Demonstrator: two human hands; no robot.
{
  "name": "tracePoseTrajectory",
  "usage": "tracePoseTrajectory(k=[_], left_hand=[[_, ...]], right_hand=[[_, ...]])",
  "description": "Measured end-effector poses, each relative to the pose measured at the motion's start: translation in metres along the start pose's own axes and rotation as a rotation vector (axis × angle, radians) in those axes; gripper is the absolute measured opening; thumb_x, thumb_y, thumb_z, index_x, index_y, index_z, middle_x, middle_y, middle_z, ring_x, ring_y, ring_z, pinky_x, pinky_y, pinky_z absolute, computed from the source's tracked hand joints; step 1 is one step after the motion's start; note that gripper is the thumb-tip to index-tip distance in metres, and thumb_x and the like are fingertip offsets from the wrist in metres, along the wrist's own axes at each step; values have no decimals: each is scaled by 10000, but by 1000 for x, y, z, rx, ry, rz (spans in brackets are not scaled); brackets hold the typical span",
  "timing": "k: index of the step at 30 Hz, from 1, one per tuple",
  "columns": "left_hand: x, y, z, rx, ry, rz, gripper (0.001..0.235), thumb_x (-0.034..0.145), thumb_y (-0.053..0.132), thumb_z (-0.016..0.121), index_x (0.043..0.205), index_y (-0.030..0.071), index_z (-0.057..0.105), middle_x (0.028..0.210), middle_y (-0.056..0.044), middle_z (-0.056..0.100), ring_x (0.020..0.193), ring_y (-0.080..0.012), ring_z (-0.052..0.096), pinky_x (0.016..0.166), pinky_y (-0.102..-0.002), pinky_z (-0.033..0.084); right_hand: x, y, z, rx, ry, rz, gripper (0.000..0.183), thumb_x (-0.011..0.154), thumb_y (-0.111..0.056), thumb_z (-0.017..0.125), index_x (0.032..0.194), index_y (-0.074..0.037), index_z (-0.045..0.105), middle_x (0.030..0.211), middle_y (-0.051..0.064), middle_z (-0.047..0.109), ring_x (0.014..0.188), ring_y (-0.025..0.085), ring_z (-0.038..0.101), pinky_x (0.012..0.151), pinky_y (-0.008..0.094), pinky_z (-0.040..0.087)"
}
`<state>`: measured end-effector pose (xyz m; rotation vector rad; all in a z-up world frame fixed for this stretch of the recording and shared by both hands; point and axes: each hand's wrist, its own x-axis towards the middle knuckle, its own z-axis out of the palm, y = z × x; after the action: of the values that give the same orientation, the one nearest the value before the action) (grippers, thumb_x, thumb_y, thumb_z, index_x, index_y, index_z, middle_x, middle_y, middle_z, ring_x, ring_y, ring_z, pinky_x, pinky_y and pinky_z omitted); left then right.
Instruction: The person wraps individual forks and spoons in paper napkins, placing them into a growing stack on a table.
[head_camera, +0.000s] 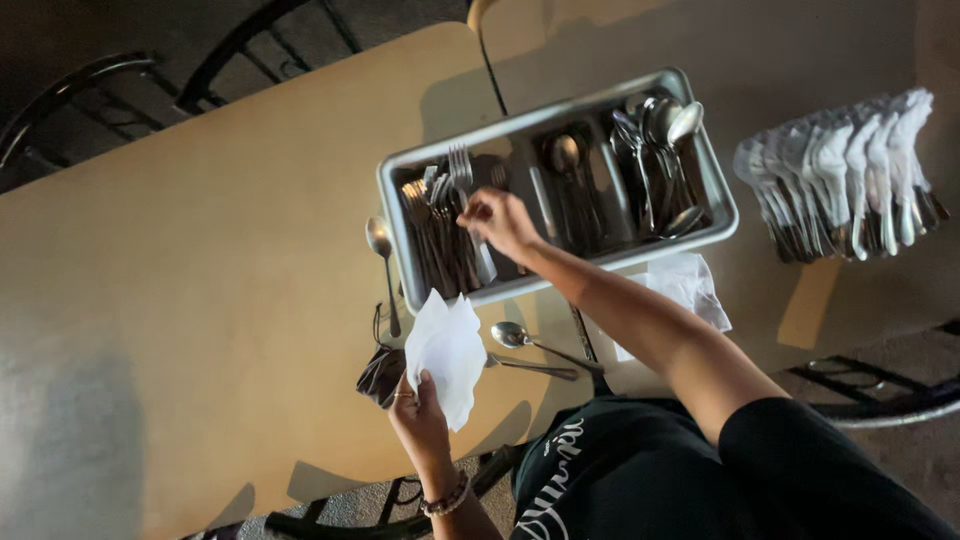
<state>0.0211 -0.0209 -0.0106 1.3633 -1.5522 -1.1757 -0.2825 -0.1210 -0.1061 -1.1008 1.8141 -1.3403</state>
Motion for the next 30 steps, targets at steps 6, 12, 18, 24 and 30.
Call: tracePoseTrajectory(k=[6, 12, 18, 24, 30], left_hand=[[1, -17, -14, 136, 44, -81, 231, 1044, 167, 591, 1091, 1, 745, 726, -48, 718, 594, -63, 567, 528, -231, 427], [11, -24, 0, 149, 28, -94, 227, 1015, 168, 588, 1056, 12, 747, 755, -28, 745, 617, -48, 636, 547, -234, 500], [8, -9, 13, 53, -37, -12, 271, 1012, 127, 581, 1209, 5, 722, 858, -45, 782, 724, -46, 656, 637, -230, 533], [3, -4, 14, 116, -25, -221, 299, 1011, 150, 597, 1248, 31, 734, 832, -118, 769, 676, -115, 593, 606, -287, 484], [3, 3, 20, 12, -78, 22, 286, 1007, 130, 598, 1228, -20, 701, 994, -111, 797, 887, -103, 701, 792, -276, 556]], right_hand=[[13, 42, -93, -439, 641, -177, 79, 948, -168, 723, 967, -109, 772, 923, 131, 773, 751, 299, 734, 663, 390, 568], [18, 127, -120, -645, 496, 147, 169, 915, -183, 738, 880, -18, 731, 850, 264, 701, 809, 480, 669, 699, 541, 527], [37, 145, -104, -733, 347, 197, 92, 801, 64, 594, 798, 72, 686, 892, 314, 682, 888, 468, 700, 715, 522, 574], [23, 147, -108, -653, 404, 223, 114, 737, 3, 681, 812, 84, 650, 867, 304, 691, 845, 470, 693, 726, 521, 563], [3, 118, -105, -688, 539, 6, 140, 947, -116, 687, 983, -4, 612, 916, 247, 701, 750, 386, 700, 614, 466, 560]])
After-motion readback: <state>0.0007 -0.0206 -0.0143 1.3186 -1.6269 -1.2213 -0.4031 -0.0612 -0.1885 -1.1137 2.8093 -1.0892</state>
